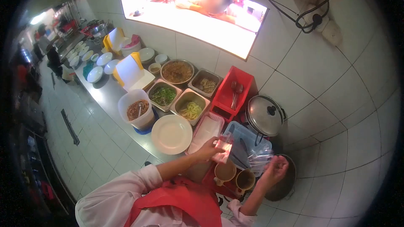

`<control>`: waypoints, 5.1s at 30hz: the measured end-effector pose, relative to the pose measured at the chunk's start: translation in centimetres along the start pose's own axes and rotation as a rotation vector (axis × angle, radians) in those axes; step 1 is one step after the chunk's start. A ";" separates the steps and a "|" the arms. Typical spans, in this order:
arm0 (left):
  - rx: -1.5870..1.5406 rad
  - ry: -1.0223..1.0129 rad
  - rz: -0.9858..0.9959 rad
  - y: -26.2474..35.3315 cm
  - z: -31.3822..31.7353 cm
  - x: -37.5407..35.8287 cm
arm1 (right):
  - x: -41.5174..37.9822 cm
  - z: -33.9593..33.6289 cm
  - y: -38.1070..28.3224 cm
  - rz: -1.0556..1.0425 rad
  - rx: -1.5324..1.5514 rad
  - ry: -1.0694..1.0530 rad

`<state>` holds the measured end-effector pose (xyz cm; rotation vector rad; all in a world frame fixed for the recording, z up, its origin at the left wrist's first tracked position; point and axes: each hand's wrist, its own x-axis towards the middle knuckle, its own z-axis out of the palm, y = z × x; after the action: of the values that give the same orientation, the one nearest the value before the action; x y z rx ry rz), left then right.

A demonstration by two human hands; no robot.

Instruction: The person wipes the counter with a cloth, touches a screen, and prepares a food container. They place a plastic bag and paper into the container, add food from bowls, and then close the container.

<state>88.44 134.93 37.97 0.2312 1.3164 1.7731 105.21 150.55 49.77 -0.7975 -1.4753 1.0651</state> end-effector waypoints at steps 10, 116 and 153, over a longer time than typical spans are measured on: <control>0.040 0.073 -0.238 0.4 1.9 6.9 | -4.4 0.0 0.8 0.153 -0.008 -0.246; -0.418 -0.190 0.142 18.0 -40.4 -16.2 | -33.8 39.5 -13.1 0.277 0.321 -1.068; -0.322 -0.001 0.163 19.1 -40.7 -15.9 | -34.0 40.0 -12.9 0.548 0.393 -1.213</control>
<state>62.83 94.91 42.40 0.1617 1.0148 2.0920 72.94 107.20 48.83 -0.2034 -1.9151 2.4328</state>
